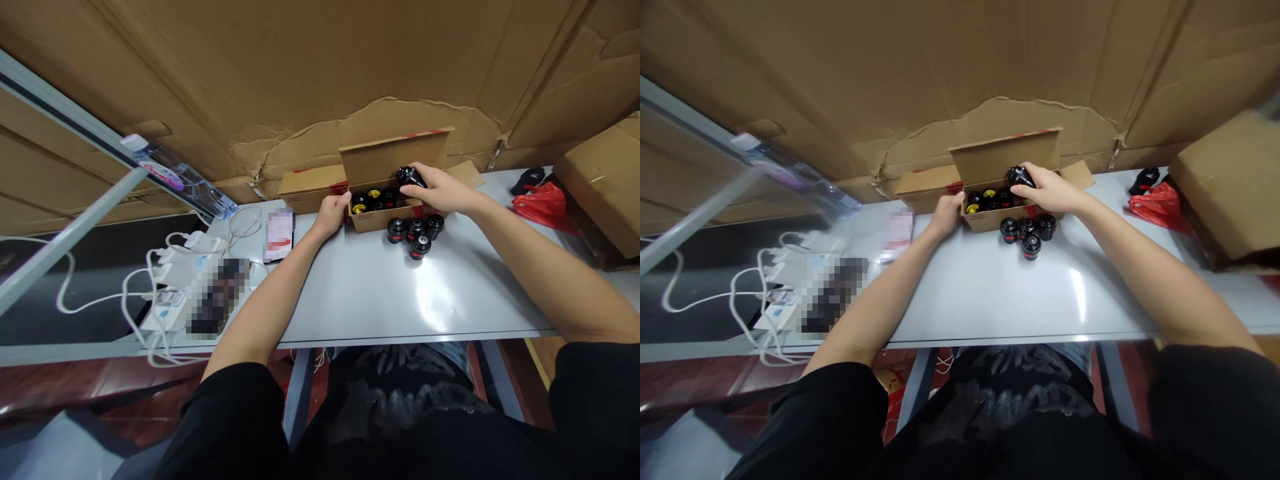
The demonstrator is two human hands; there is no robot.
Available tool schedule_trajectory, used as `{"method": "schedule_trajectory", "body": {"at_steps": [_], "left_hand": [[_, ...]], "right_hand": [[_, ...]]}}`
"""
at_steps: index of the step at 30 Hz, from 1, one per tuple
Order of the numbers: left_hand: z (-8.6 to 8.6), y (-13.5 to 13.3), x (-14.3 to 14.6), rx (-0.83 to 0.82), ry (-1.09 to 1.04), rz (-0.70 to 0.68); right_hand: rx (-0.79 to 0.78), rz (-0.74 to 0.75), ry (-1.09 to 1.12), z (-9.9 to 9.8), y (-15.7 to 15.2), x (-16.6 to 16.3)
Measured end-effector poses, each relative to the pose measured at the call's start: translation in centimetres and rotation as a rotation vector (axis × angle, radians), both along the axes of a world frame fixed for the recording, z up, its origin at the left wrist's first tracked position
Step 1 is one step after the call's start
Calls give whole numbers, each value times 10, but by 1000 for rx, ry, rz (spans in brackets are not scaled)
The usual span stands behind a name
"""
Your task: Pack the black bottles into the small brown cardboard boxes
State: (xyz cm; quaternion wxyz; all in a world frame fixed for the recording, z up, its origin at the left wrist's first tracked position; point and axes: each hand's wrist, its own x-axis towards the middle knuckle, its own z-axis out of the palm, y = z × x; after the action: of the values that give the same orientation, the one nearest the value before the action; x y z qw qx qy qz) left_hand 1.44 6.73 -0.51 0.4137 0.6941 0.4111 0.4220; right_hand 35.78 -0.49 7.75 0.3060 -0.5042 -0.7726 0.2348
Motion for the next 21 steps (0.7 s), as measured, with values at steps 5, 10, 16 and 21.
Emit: {"method": "schedule_trajectory", "body": {"at_steps": [5, 10, 16, 21], "left_hand": [[-2, 2, -1, 17, 5, -16], [-5, 4, -1, 27, 7, -23], [-4, 3, -2, 13, 20, -14], [-3, 3, -2, 10, 29, -35]], "right_hand": [[-58, 8, 7, 4, -2, 0], [-37, -17, -21, 6, -5, -4], [27, -75, 33, 8, -8, -7], [-24, -40, 17, 7, -10, -7]]}}
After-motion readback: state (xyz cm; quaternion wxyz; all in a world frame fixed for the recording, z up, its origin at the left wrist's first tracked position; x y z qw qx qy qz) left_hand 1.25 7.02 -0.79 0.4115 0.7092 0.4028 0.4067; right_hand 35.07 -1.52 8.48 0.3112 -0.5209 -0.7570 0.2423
